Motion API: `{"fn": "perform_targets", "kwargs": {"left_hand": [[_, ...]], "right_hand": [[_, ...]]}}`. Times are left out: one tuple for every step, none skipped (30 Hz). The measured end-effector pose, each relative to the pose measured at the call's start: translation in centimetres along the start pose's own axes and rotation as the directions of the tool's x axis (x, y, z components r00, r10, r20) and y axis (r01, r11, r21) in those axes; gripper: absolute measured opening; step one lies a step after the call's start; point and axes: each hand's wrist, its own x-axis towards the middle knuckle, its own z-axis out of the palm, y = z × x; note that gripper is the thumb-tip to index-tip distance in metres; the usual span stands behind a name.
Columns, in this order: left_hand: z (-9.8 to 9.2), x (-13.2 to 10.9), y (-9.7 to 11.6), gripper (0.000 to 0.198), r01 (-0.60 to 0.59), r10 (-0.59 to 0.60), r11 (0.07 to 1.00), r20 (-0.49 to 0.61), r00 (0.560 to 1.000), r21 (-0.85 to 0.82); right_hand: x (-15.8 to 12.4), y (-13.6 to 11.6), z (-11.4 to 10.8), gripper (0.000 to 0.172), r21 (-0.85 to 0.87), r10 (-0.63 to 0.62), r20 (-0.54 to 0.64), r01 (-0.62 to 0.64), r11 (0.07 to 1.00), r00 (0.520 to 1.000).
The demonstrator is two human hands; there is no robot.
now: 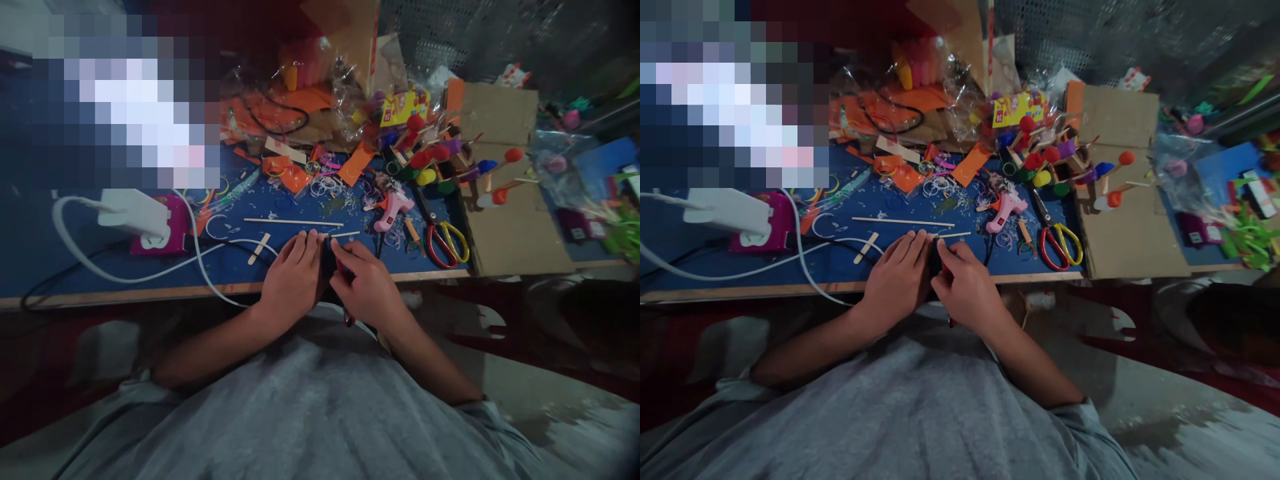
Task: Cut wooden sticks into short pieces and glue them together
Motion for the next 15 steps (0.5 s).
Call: {"fn": "perform_targets", "kwargs": {"left_hand": [[0.01,0.01,0.02,0.062,0.004,-0.004,1.000,0.004,1.000,-0.001],[0.00,0.04,0.03,0.062,0.008,-0.008,1.000,0.007,1.000,-0.002],[-0.01,0.06,0.04,0.062,0.008,-0.008,1.000,0.008,1.000,-0.002],[-0.03,0.08,0.05,0.061,0.007,-0.007,1.000,0.005,1.000,-0.002],[-0.06,0.09,0.05,0.061,0.004,-0.004,1.000,0.003,1.000,-0.004],[-0.08,0.09,0.04,0.062,0.001,-0.001,1.000,0.006,1.000,-0.010],[-0.09,0.07,0.03,0.062,0.001,-0.001,1.000,0.012,1.000,-0.018],[-0.09,0.05,0.01,0.062,0.006,-0.006,1.000,0.019,1.000,-0.027],[-0.07,0.03,0.00,0.062,0.012,-0.011,0.999,0.025,1.000,-0.035],[-0.05,0.01,-0.01,0.063,0.016,-0.015,0.999,0.024,1.000,-0.036],[-0.03,0.00,-0.01,0.063,0.015,-0.015,0.999,0.016,1.000,-0.032],[-0.02,-0.01,-0.01,0.062,0.012,-0.012,1.000,0.000,1.000,-0.023],[-0.02,0.00,-0.01,0.062,0.008,-0.008,1.000,-0.016,1.000,-0.013],[-0.04,0.01,0.00,0.061,0.004,-0.004,1.000,-0.027,1.000,-0.004],[-0.07,0.03,0.00,0.061,0.002,-0.002,1.000,-0.034,0.999,0.003]], "right_hand": [[0.15,-0.01,0.14,0.059,0.000,-0.001,-0.010,0.001,1.000,1.000],[0.31,-0.01,0.27,0.060,-0.003,0.000,-0.021,0.000,1.000,1.000],[0.41,-0.01,0.35,0.060,-0.006,0.002,-0.030,-0.002,1.000,1.000],[0.44,-0.01,0.37,0.060,-0.011,0.004,-0.036,-0.005,1.000,0.999],[0.37,-0.01,0.32,0.061,-0.017,0.007,-0.034,-0.008,1.000,0.999],[0.22,0.00,0.22,0.061,-0.022,0.010,-0.027,-0.011,1.000,1.000],[0.04,0.00,0.11,0.061,-0.026,0.013,-0.018,-0.014,1.000,1.000],[-0.13,-0.01,0.01,0.061,-0.028,0.015,-0.008,-0.015,0.999,1.000],[-0.24,-0.02,-0.04,0.061,-0.027,0.015,0.001,-0.015,1.000,1.000],[-0.24,-0.03,-0.03,0.061,-0.024,0.015,0.007,-0.015,1.000,1.000],[-0.14,-0.04,0.04,0.061,-0.021,0.014,0.007,-0.014,1.000,1.000],[0.06,-0.05,0.15,0.061,-0.017,0.013,0.002,-0.012,1.000,1.000],[0.30,-0.05,0.27,0.061,-0.013,0.012,-0.004,-0.012,1.000,1.000],[0.53,-0.05,0.35,0.061,-0.011,0.013,-0.009,-0.013,1.000,1.000],[0.70,-0.05,0.38,0.062,-0.011,0.015,-0.013,-0.015,1.000,1.000]]}}
